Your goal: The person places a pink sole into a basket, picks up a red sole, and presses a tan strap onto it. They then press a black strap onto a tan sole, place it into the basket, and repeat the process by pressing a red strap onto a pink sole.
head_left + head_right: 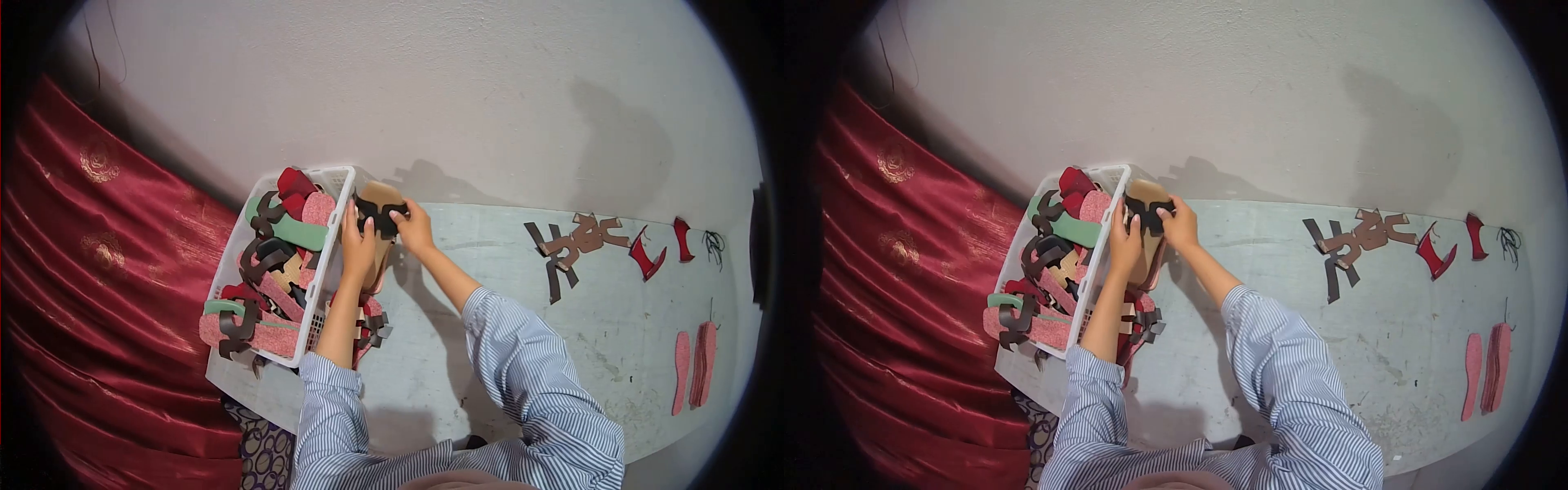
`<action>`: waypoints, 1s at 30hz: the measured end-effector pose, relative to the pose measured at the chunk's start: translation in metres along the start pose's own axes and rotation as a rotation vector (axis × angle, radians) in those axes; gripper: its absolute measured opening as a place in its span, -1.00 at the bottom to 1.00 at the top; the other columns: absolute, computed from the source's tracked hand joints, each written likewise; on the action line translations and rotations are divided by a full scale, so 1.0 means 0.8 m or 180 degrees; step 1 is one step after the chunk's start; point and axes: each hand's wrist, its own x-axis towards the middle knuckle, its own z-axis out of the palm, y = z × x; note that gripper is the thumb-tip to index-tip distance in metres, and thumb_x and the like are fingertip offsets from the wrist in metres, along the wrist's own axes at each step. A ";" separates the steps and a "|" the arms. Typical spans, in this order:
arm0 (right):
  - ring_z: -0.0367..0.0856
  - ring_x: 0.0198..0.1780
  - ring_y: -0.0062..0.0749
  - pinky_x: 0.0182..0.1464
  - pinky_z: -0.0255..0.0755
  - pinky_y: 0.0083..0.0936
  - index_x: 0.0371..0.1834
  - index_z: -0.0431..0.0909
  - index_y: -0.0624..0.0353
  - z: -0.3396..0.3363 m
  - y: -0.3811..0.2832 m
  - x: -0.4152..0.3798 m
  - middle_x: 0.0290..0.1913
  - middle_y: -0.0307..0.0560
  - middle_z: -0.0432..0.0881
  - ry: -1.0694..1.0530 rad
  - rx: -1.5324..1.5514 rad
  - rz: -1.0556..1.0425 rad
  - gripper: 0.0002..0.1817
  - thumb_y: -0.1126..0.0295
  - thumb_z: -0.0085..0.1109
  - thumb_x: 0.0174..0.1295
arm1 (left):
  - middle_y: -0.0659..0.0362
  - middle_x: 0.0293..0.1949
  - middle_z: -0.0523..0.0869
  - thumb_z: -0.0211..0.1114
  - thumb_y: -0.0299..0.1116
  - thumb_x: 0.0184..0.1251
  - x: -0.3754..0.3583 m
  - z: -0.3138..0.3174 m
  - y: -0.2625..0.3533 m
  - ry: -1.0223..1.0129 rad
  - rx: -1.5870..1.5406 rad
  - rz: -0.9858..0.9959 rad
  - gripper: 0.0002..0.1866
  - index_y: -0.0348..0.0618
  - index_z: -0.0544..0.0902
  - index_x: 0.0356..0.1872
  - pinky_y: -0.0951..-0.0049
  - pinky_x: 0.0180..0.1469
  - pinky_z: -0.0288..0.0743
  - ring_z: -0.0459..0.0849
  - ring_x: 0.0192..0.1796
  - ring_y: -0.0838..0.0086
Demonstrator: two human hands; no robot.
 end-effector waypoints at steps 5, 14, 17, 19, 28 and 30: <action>0.51 -0.42 -0.59 -0.43 0.43 -0.63 -0.04 0.42 0.22 -0.092 -0.010 -0.016 -0.34 -0.15 0.56 -0.0511 0.0756 0.0464 -0.69 0.46 0.08 0.12 | -0.08 0.10 0.39 0.07 -0.36 0.25 -0.007 0.026 0.058 -0.0489 -0.1417 -0.0567 -0.52 -0.34 0.27 0.17 0.42 0.13 0.26 0.40 0.11 0.31; 0.53 -0.27 -0.50 -0.33 0.49 -0.54 0.01 0.38 0.20 -0.237 0.006 -0.184 -0.20 -0.14 0.52 -0.0309 0.0448 0.1460 -0.68 0.48 0.06 0.15 | 0.14 -0.24 0.59 0.02 -0.31 0.32 -0.171 0.104 0.123 -0.1316 -0.2031 -0.1791 -0.67 -0.37 0.43 -0.02 0.54 -0.11 0.40 0.54 -0.24 0.54; 0.51 -0.31 -0.55 -0.36 0.48 -0.59 -0.03 0.40 0.21 -0.254 0.009 -0.231 -0.25 -0.16 0.53 -0.0202 0.0138 0.1531 -0.70 0.50 0.05 0.14 | 0.14 -0.22 0.57 -0.03 -0.32 0.34 -0.228 0.117 0.143 -0.1107 -0.2045 -0.2176 -0.68 -0.36 0.43 -0.03 0.51 -0.08 0.39 0.52 -0.20 0.51; 0.51 -0.28 -0.55 -0.33 0.50 -0.58 -0.02 0.39 0.21 -0.260 0.016 -0.257 -0.24 -0.17 0.53 -0.0280 -0.0146 0.1597 -0.71 0.51 0.03 0.16 | 0.13 -0.20 0.55 -0.04 -0.33 0.33 -0.263 0.125 0.143 -0.0902 -0.2052 -0.2353 -0.68 -0.36 0.43 -0.03 0.50 -0.05 0.37 0.51 -0.16 0.50; 0.52 -0.34 -0.57 -0.40 0.50 -0.62 -0.03 0.37 0.26 -0.235 0.030 -0.310 -0.26 -0.16 0.53 -0.0294 -0.0148 0.1361 -0.71 0.51 0.03 0.16 | 0.00 -0.16 0.53 -0.05 -0.23 0.31 -0.302 0.079 0.171 -0.0440 -0.1880 -0.2365 -0.63 -0.36 0.41 -0.04 0.44 0.00 0.31 0.49 -0.06 0.31; 0.54 -0.38 -0.56 -0.47 0.50 -0.62 -0.01 0.35 0.23 -0.218 0.026 -0.317 -0.26 -0.13 0.55 -0.0313 -0.0065 0.1462 -0.69 0.51 0.04 0.15 | -0.02 -0.17 0.53 -0.08 -0.24 0.32 -0.307 0.072 0.159 -0.0270 -0.1504 -0.2337 -0.66 -0.33 0.42 -0.07 0.43 -0.02 0.31 0.49 -0.07 0.31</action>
